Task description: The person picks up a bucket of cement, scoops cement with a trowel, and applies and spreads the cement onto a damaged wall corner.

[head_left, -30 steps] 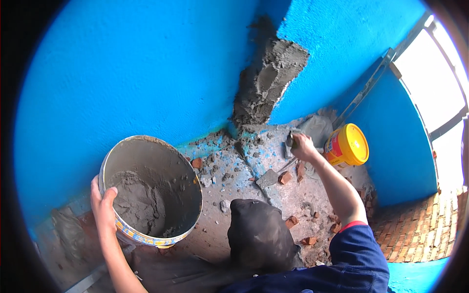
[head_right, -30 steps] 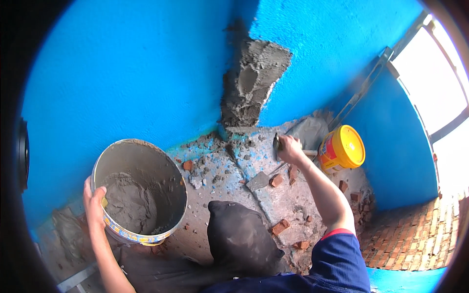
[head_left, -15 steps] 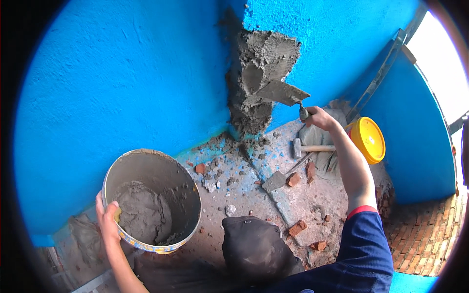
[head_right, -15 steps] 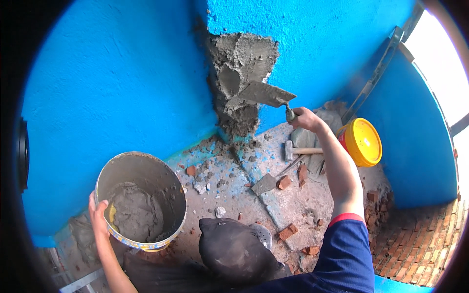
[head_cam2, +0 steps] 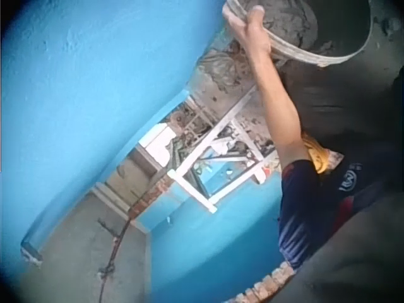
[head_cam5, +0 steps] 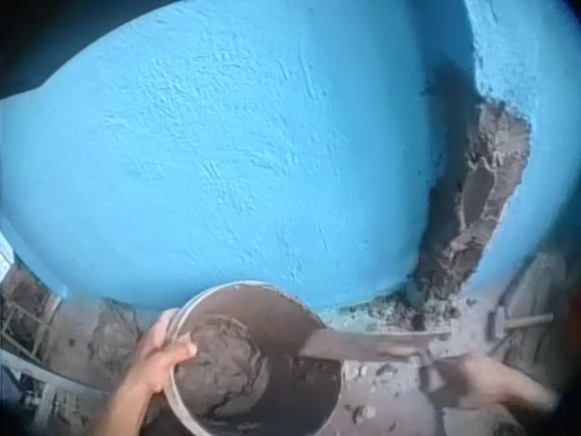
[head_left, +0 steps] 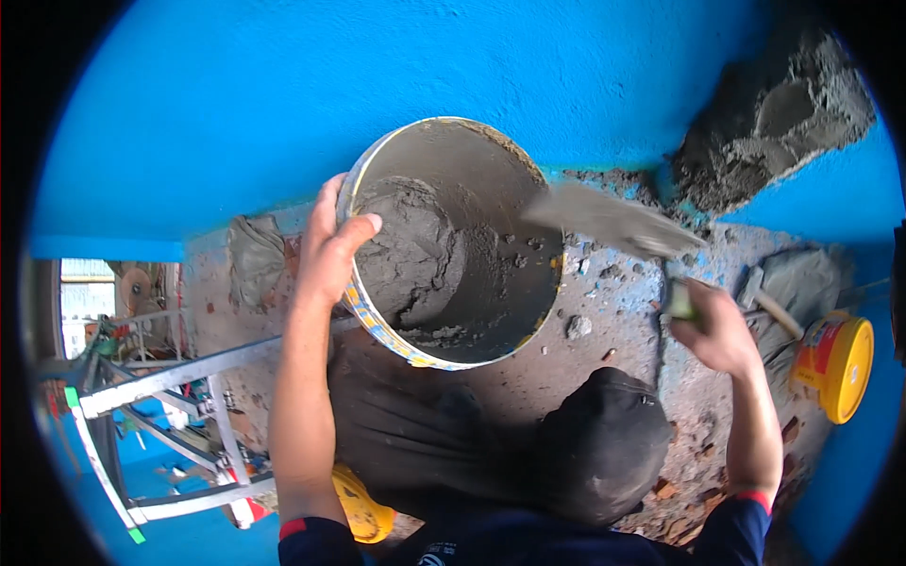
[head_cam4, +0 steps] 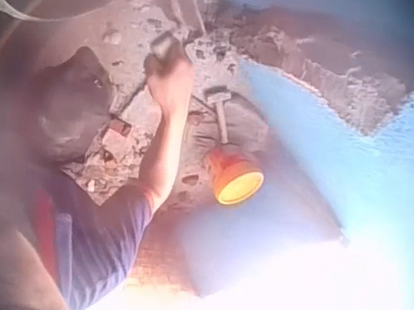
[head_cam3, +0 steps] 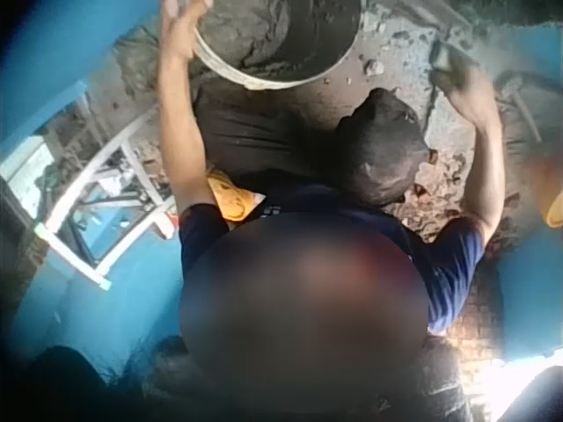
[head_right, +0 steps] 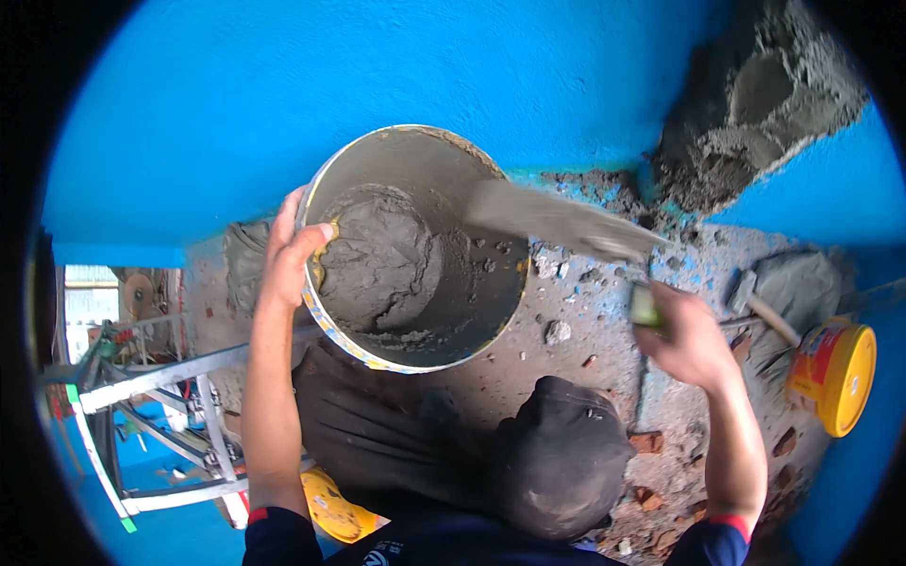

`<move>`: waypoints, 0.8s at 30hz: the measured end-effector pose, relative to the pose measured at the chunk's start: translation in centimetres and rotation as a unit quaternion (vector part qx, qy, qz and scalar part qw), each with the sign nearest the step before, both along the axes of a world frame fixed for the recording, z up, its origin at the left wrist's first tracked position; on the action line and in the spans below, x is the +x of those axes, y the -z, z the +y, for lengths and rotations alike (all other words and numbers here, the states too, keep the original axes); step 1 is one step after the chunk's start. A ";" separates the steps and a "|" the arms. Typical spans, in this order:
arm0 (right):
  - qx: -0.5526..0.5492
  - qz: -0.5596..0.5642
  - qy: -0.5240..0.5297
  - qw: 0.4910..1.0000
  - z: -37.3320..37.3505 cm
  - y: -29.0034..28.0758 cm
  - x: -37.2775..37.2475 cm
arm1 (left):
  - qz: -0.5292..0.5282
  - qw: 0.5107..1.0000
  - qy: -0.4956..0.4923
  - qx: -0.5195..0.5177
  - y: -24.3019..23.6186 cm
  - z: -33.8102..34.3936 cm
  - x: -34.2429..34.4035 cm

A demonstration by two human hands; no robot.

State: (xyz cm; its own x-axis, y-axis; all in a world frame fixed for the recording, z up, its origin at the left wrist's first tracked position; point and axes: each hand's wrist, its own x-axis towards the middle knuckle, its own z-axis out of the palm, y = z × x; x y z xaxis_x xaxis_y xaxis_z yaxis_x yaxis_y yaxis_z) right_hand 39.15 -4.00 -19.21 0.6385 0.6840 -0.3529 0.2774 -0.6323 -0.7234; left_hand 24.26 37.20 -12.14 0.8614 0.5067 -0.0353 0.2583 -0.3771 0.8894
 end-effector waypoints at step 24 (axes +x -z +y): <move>-0.153 -0.304 -0.564 0.752 27.6 7.3 -9.6 | -0.011 0.994 0.082 -0.070 0.5 0.6 -0.6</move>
State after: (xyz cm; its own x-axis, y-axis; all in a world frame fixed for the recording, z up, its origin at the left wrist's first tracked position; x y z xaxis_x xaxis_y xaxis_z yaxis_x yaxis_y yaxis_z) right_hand 29.55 23.58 -26.50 -0.1796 0.8579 -0.4814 0.9833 0.1420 -0.1138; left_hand 23.67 37.81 -12.59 0.9330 0.3515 -0.0767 0.1845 -0.2844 0.9408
